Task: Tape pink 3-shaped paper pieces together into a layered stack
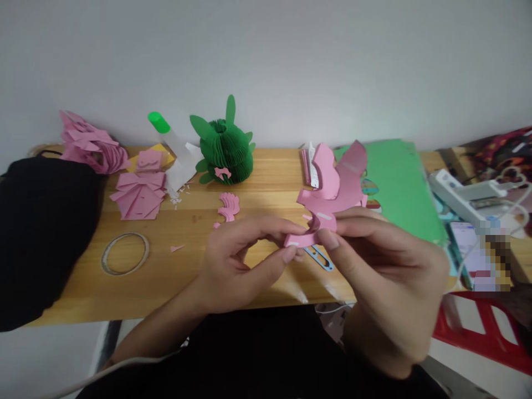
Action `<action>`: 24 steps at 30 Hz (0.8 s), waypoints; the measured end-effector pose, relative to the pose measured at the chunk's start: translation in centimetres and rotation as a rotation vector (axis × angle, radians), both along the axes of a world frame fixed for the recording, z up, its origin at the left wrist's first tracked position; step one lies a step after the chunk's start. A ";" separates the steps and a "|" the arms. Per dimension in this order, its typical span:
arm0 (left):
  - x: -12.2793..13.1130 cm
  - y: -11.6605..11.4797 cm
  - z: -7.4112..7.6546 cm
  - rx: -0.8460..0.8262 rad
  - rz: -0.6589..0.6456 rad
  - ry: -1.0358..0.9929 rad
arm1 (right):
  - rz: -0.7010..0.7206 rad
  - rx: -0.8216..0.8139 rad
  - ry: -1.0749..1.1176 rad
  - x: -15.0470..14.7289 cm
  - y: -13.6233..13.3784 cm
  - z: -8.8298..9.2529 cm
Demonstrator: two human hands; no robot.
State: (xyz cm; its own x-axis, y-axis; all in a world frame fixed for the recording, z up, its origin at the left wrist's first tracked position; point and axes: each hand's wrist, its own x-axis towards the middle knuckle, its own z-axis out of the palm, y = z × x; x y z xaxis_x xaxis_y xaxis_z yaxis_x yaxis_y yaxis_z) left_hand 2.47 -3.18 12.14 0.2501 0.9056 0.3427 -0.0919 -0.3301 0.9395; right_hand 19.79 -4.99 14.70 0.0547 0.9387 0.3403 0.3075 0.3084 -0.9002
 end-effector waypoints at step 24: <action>0.4 -0.1 0.4 -0.056 0.142 0.059 | -0.026 0.078 -0.133 -1.0 0.1 -0.2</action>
